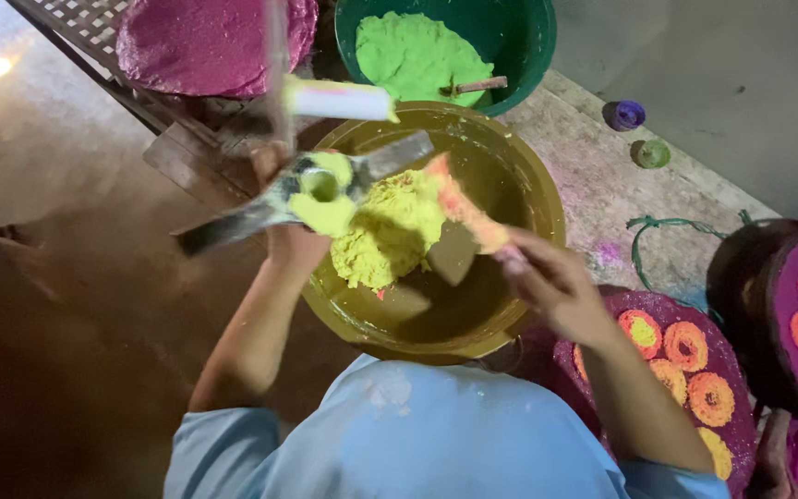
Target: The person presses colored foam powder into a wooden hand mold, packs it with green powder from a basin, then knocks the formed decorative rings out onto round trays, adding to rows of finished orange and yellow rings. They repeat the molding cycle and reposition filled trays on the work table.
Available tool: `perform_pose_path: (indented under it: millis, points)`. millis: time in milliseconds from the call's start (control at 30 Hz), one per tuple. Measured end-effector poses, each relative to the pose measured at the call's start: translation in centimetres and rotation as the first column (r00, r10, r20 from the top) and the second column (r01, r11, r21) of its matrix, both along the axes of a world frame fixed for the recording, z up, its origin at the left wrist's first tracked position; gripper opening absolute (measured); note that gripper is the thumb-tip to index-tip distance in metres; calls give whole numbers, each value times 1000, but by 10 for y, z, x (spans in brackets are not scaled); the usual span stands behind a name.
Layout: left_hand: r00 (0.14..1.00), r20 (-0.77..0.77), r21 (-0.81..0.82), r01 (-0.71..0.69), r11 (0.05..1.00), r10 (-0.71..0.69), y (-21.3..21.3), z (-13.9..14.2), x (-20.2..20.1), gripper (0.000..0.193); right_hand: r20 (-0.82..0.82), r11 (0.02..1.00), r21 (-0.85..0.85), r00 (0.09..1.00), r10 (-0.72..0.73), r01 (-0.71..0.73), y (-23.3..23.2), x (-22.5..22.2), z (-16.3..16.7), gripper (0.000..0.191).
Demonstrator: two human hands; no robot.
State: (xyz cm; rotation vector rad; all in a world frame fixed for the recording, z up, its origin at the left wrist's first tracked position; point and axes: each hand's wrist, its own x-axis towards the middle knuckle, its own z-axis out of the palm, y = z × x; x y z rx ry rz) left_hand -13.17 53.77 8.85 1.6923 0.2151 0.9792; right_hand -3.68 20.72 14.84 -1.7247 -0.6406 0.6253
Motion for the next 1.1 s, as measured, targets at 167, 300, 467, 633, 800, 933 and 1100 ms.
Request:
perform_pose_path:
  millis: [167,300,467,633,800,933,1100]
  points:
    - [960,-135,538,-135,832,243,-31,8,-3,49,534,987,51,839,101,-151,46,11,-32,36]
    - [997,48,-185,65,981,-57,-28,-1,18,43,163,994,-109,986,31,-13,71,-23,-60,43]
    - [990,-109,-202,66,977,-89,-15,-20,41,26,110,976,8,970,217,-220,67,-28,-58,40]
    - [983,-107,346,-101,933,146,-30,-23,30,36,55,993,65,994,99,-103,80,-4,-43,38]
    - [944,-215,383,-156,910,252,-21,2,32,61,88,989,-74,987,131,-125,74,-16,-55,42]
    - [952,-28,559,-237,795,304,-24,11,24,68,-233,995,88,971,59,-39,62,15,-70,43]
    - [1000,-8,-68,22,997,-23,-35,-14,41,45,-9,999,48,1000,-11,12,84,12,-92,47]
